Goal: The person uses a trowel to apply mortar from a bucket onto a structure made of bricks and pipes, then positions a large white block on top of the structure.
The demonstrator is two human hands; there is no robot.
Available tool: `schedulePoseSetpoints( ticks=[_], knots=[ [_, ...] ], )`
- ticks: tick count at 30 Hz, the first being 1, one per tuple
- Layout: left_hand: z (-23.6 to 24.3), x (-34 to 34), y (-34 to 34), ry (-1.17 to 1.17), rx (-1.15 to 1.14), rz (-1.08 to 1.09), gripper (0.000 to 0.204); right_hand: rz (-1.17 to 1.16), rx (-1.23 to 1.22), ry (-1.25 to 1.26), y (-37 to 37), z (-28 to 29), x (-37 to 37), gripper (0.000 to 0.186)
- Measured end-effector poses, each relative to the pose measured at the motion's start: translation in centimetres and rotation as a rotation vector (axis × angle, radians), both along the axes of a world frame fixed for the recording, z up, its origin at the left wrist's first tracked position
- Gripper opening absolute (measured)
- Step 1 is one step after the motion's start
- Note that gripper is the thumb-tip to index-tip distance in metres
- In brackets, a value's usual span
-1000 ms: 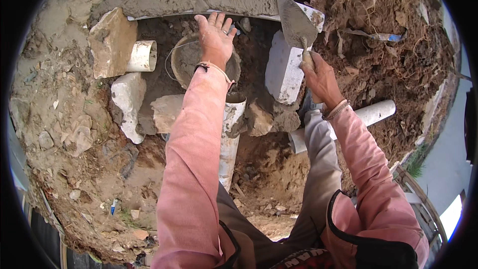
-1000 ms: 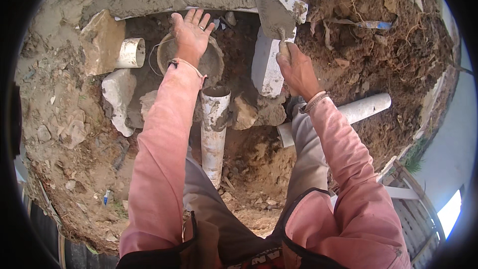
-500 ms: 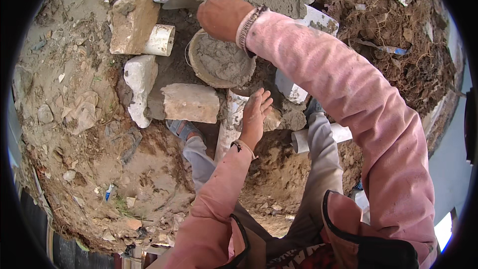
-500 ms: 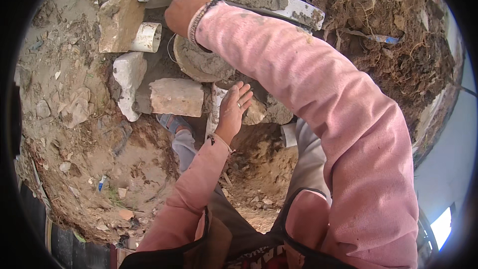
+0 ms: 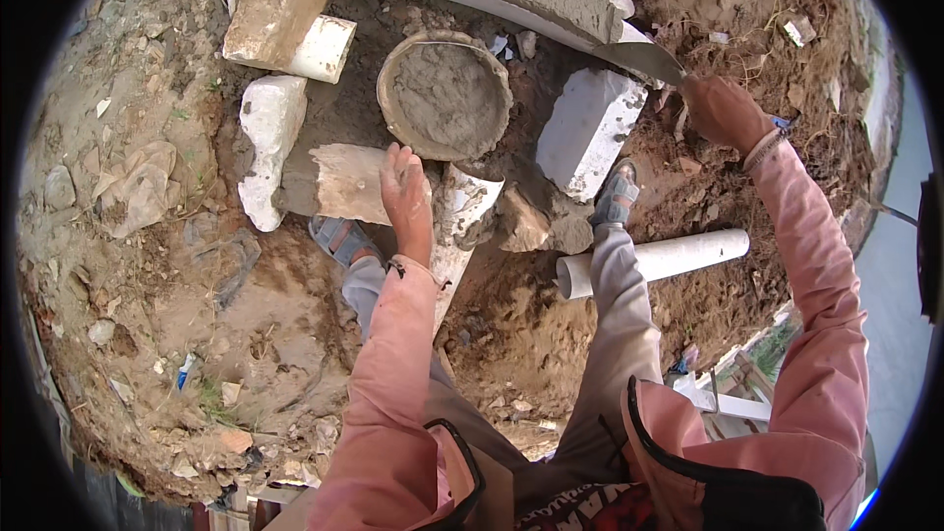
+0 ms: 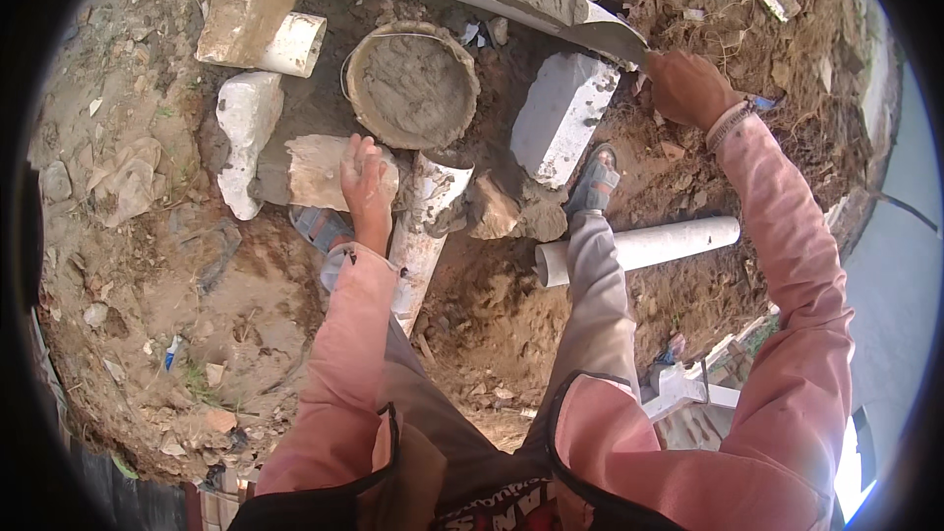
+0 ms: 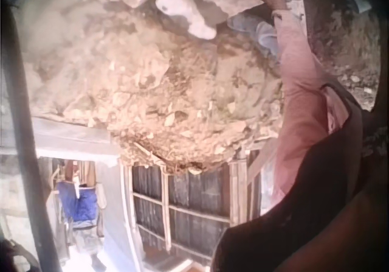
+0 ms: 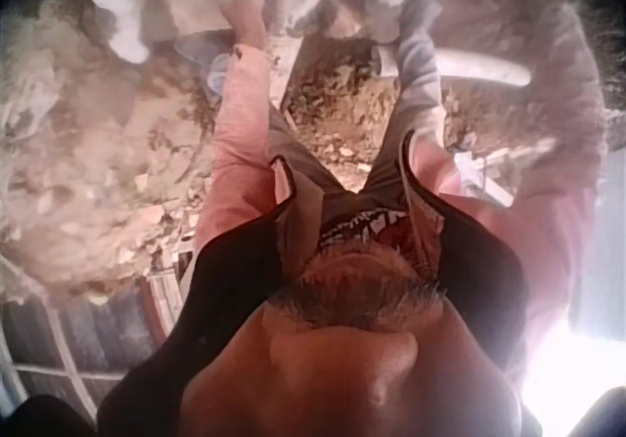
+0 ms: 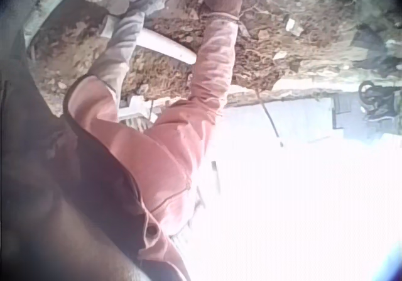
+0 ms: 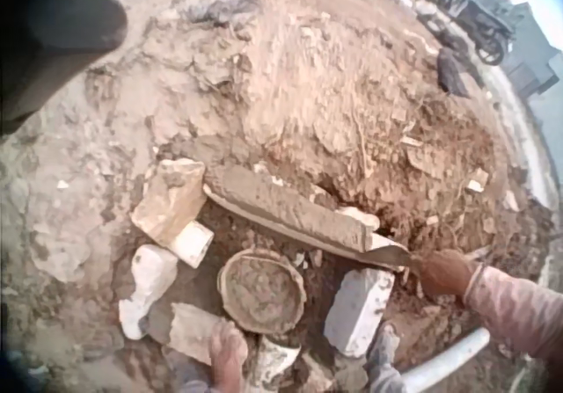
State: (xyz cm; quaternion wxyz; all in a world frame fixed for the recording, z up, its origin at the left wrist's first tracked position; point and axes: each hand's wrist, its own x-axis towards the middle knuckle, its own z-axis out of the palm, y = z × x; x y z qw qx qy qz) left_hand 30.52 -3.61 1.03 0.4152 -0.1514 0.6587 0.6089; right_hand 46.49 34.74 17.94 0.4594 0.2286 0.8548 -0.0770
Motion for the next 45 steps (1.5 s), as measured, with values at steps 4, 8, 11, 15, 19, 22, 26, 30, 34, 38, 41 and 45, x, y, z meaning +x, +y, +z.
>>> schedulePoseSetpoints(
  ticks=[4,8,11,15,19,22,26,30,34,38,41,45],
  knots=[
    [-8.3,-7.5,0.0,0.349,-0.205,-0.238,0.07,-0.187,-0.218,0.389,-7.6,-1.0,1.2,0.036],
    [-14.4,-14.5,-0.7,0.299,-0.376,-0.813,0.075,-0.027,-0.211,0.316,-16.4,-10.4,-5.9,0.038],
    [-14.1,-11.5,2.8,-0.03,-0.276,-0.626,0.068,0.066,0.071,0.34,-19.8,-19.3,-6.9,0.042],
    [-12.6,-10.0,1.9,-0.064,-0.296,-0.507,0.056,0.088,-0.151,0.184,-22.2,-18.2,-4.2,0.04],
    [-9.9,-6.5,4.7,0.065,-0.269,-0.55,0.051,-0.112,-0.157,0.185,-17.3,-15.5,0.1,0.037],
    [-8.0,-4.2,7.2,0.152,-0.258,-0.535,0.049,-0.235,-0.056,0.199,-15.0,-18.4,0.8,0.039],
    [-8.6,-4.3,7.1,0.176,-0.254,-0.511,0.05,-0.425,-0.315,0.396,-18.7,-25.7,-0.2,0.034],
    [-9.3,-6.3,6.3,0.0,-0.187,-0.452,0.056,-0.86,-0.825,0.478,-18.5,-25.8,2.4,0.03],
    [-10.8,-10.0,1.7,-0.185,-0.03,-0.315,0.049,-1.109,-1.084,0.319,-17.0,-18.5,1.1,0.029],
    [-9.3,-8.3,1.0,0.271,-0.181,-0.188,0.058,-1.096,-1.02,0.42,-13.3,-11.8,3.2,0.031],
    [-5.1,-1.2,7.1,0.236,0.002,-0.102,0.057,-0.911,-0.73,0.527,-8.4,-7.1,7.5,0.042],
    [0.9,6.9,18.0,-0.273,0.238,-0.091,0.06,-0.628,-0.409,0.744,-2.7,-2.7,10.9,0.049]
  ],
)
